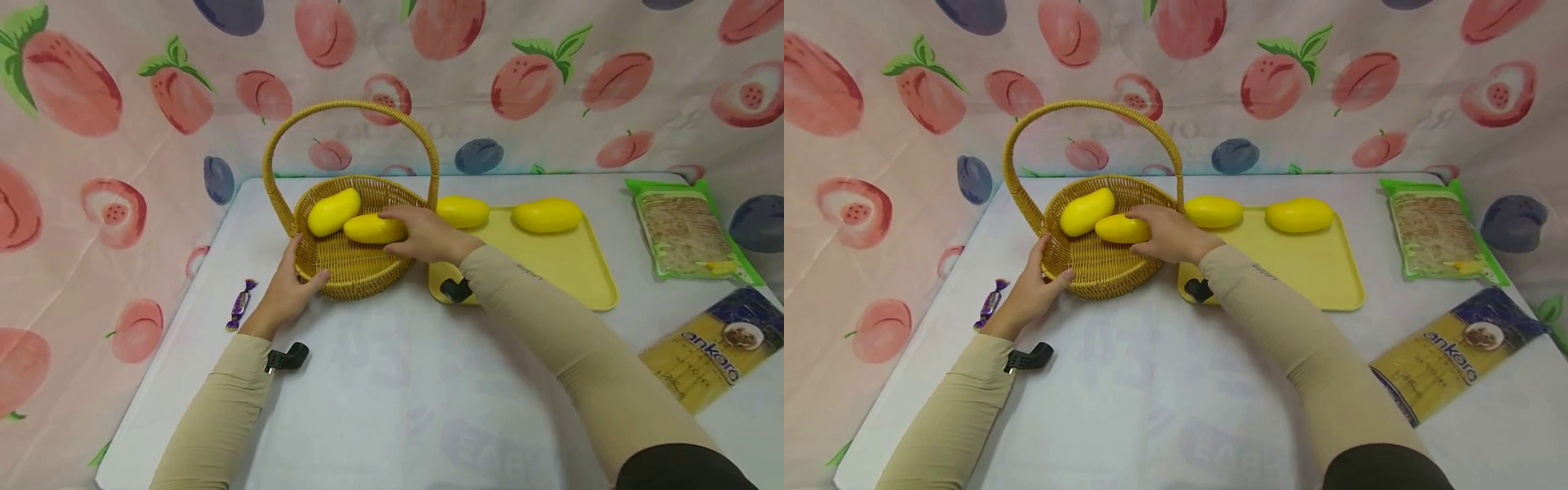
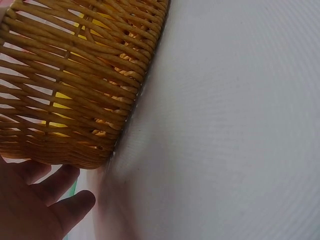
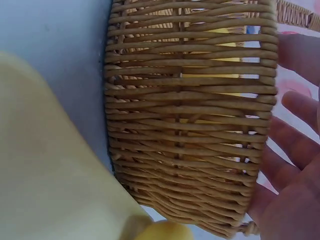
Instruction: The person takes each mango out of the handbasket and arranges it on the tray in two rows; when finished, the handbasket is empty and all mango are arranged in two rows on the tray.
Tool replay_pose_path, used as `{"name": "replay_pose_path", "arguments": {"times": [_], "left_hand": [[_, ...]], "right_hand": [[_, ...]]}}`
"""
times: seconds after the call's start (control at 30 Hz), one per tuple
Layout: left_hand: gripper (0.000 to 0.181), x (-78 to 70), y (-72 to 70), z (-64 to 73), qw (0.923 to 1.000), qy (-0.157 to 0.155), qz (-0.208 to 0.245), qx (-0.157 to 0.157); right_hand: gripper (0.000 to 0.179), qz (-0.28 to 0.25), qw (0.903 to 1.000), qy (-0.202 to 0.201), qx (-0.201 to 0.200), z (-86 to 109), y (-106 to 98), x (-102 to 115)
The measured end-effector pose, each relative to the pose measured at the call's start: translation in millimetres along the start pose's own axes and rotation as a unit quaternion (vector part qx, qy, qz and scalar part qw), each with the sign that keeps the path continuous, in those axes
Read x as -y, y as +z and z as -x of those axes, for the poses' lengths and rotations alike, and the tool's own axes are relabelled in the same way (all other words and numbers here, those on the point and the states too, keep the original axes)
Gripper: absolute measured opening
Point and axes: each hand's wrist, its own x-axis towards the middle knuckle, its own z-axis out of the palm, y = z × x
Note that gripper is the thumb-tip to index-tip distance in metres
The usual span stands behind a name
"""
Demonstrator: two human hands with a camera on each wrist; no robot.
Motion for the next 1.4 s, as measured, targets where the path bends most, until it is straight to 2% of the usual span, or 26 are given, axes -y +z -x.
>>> {"name": "replay_pose_path", "arguments": {"times": [0.17, 0.67, 0.97, 1.2, 1.4], "left_hand": [[0.093, -0.5, 0.4, -0.1, 1.0000, 0.002, 0.005, 0.000], [0.092, -0.7, 1.9, -0.8, 1.0000, 0.004, 0.001, 0.004], [0.093, -2.8, 0.1, 0.8, 1.0000, -0.002, -0.003, 0.000], [0.092, -1.9, 0.6, 1.4, 1.0000, -0.002, -0.005, 0.001], [0.092, -2.2, 0.7, 1.1, 1.0000, -0.004, -0.002, 0.001]], "right_hand": [[0.070, 0.008, 0.9999, 0.013, -0.003, -8.4, 3, -3], [0.073, 0.037, 0.9979, 0.049, 0.022, -31.5, 6, -1], [0.075, 0.041, 0.9956, 0.070, 0.046, -38.6, 7, 2], [0.072, 0.067, 0.9922, 0.082, 0.066, -44.8, 10, 1], [0.068, 0.073, 0.9919, 0.082, 0.065, -46.1, 11, 0]]}}
